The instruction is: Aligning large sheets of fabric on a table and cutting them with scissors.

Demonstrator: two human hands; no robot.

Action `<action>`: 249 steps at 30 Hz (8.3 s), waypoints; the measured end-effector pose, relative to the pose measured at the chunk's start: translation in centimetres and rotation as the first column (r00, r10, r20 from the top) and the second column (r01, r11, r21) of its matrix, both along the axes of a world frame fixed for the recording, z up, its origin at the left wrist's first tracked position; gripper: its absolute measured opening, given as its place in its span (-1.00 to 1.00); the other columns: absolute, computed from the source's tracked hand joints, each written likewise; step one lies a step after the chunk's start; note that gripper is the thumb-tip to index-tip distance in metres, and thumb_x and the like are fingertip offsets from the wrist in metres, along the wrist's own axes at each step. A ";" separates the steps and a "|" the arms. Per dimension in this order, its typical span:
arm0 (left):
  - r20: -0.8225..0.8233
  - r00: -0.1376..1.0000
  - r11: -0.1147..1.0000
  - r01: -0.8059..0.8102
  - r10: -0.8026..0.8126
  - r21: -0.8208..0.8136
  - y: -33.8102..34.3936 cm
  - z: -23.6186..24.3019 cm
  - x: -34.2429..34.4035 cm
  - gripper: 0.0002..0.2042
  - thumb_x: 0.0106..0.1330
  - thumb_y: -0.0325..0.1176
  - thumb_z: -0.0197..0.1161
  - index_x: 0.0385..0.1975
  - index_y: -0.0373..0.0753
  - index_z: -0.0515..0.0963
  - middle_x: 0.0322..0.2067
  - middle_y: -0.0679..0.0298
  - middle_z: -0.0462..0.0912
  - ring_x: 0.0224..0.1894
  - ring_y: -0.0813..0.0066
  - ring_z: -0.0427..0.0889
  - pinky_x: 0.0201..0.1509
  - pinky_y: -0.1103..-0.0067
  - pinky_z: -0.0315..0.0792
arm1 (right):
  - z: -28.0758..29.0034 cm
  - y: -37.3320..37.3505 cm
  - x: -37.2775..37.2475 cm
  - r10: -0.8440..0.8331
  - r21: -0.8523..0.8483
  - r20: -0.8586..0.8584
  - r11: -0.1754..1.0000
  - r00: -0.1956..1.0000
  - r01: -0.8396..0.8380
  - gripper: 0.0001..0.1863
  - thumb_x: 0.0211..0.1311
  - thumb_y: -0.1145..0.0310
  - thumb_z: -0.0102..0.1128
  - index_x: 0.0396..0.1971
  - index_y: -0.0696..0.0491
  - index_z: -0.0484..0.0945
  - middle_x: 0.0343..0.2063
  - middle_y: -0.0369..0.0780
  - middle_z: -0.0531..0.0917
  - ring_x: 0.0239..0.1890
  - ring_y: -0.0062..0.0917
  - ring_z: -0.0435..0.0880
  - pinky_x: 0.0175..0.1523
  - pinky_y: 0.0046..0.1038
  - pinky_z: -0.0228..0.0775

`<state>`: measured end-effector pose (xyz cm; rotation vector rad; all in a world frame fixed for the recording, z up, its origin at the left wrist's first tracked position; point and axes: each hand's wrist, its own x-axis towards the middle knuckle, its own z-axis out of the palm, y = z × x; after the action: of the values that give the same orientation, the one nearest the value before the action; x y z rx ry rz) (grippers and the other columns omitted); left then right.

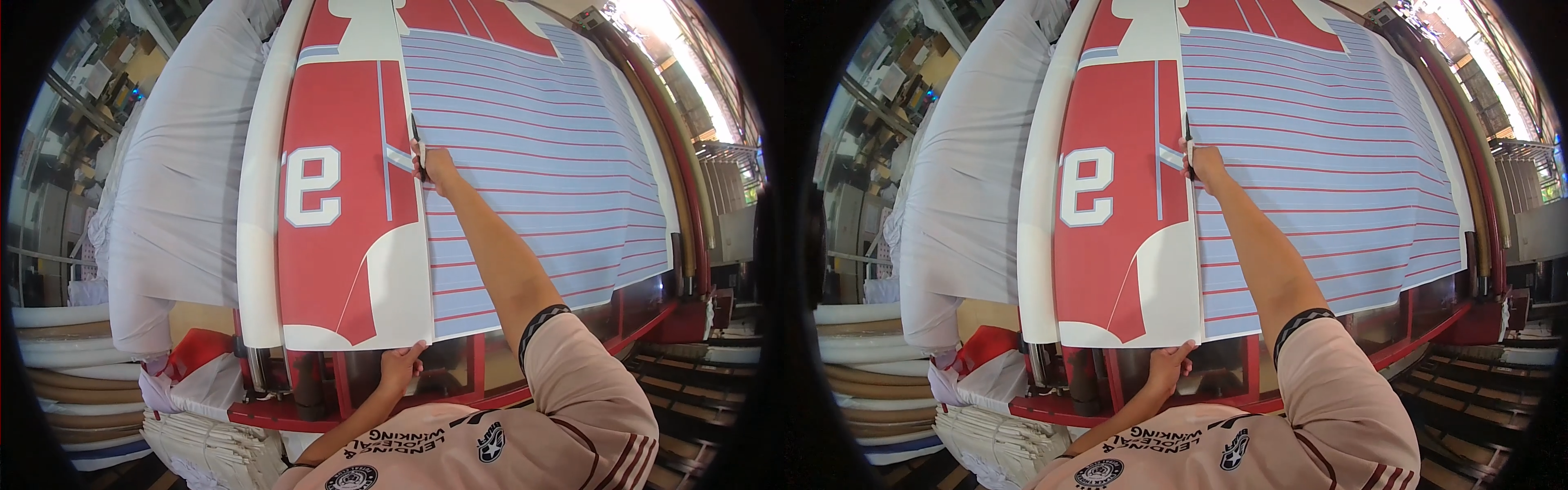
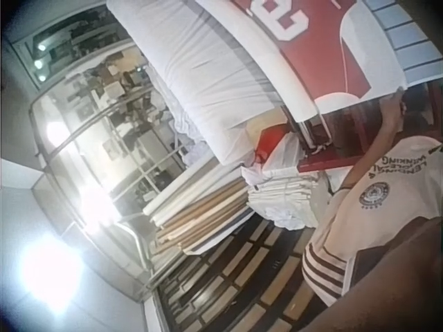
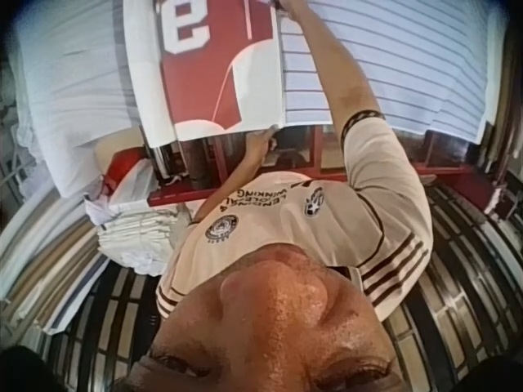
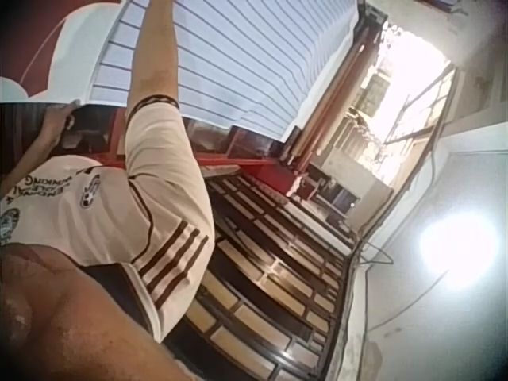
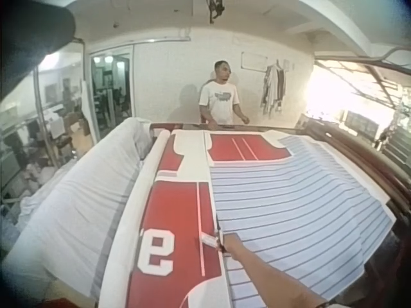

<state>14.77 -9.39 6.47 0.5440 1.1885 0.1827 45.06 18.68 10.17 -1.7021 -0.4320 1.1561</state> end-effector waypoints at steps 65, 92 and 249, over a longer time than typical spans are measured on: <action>0.851 0.346 0.740 -0.669 0.396 -0.073 10.8 9.2 -11.8 -0.67 0.49 -0.21 0.08 0.16 -0.18 0.46 0.09 0.37 0.63 -0.10 0.34 0.64 -0.12 0.47 0.56 | -2.0 -45.9 -9.6 0.091 -0.159 0.352 0.987 0.932 -0.036 -0.59 0.23 0.08 0.40 -0.51 0.17 0.60 -0.70 -0.23 0.61 -0.65 -0.56 0.58 -0.51 -0.41 0.38; 0.610 -0.330 -0.208 -0.942 0.720 -0.263 22.4 -0.8 -34.7 -0.64 0.31 -0.23 0.38 0.06 -0.18 0.56 0.12 0.46 0.58 -0.01 0.32 0.58 -0.24 0.50 0.53 | 1.7 -53.1 -19.8 0.681 -0.526 0.713 0.678 0.167 -0.514 -0.58 0.10 0.14 0.28 -0.09 0.04 0.53 -0.17 -0.12 0.64 -0.06 -0.21 0.66 -0.02 -0.19 0.53; 0.454 0.436 0.063 -0.771 0.777 0.633 16.0 7.3 -22.6 -0.72 0.46 -0.24 0.19 -0.17 -0.40 0.61 -0.24 0.21 0.70 -0.27 0.46 0.67 -0.21 0.53 0.57 | 0.3 -41.4 3.5 0.539 -0.548 0.696 0.826 0.474 -0.134 -0.28 0.35 -0.08 0.14 0.38 0.00 0.27 0.42 0.01 0.19 0.47 0.05 0.06 0.51 -0.08 -0.03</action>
<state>-7.80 6.58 13.74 0.5832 1.2601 1.8021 48.53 -22.71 10.44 -2.6296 -1.2609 0.6113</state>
